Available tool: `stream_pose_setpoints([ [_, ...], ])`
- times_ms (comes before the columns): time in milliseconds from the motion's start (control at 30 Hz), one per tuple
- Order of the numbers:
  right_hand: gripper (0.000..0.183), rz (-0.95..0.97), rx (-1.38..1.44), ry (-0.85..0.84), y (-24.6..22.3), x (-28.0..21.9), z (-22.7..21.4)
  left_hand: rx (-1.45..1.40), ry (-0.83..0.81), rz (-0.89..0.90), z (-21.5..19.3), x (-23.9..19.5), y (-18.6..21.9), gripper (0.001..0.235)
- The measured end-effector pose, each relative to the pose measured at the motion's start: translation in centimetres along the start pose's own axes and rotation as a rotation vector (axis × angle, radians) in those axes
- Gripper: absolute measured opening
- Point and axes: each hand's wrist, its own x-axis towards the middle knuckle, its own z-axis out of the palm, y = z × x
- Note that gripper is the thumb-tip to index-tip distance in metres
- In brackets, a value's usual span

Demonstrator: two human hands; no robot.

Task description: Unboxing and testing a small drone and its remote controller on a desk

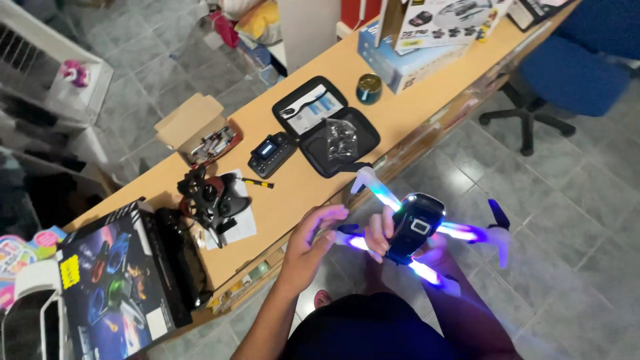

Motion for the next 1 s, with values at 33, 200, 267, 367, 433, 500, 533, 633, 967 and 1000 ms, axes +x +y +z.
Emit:
stream_pose_setpoints([
  [33,0.057,0.036,-0.089,-0.014,-0.2,0.4,-0.3,0.052,0.022,0.037,0.1,0.4,1.1,0.040],
  [200,0.045,0.360,-0.475,0.173,-3.9,1.9,-1.5,0.230,0.179,0.175,1.4,2.5,4.0,0.029],
  [267,0.046,0.515,-0.627,0.316,-6.0,2.3,-1.7,0.282,0.248,0.150,1.8,3.6,4.0,0.025],
  [367,0.042,0.452,-1.147,-0.008,-9.2,5.3,-3.7,0.316,0.318,0.137,1.9,5.4,2.9,0.023],
  [433,0.048,0.317,-1.357,-0.285,-10.8,7.7,-4.6,0.283,0.351,0.124,2.2,6.0,1.5,0.022],
  [500,0.044,0.218,-1.377,-0.427,-12.5,9.4,-4.5,0.209,0.381,0.113,2.3,6.4,-0.4,0.022],
  [533,0.047,0.123,-1.472,-0.444,-12.6,10.3,-4.3,0.154,0.382,0.093,2.1,6.7,-1.4,0.026],
  [633,0.056,0.001,-1.715,-0.455,-12.0,12.0,-4.9,-0.044,0.372,-0.039,1.8,6.7,-5.2,0.049],
  [967,0.053,0.120,-1.746,-0.492,0.1,9.3,-14.0,-0.538,0.680,-0.432,1.2,1.8,-15.2,0.069],
  [1000,0.054,0.140,-1.736,-0.524,0.4,8.9,-14.5,-0.388,0.745,-0.537,0.8,1.4,-16.2,0.067],
])
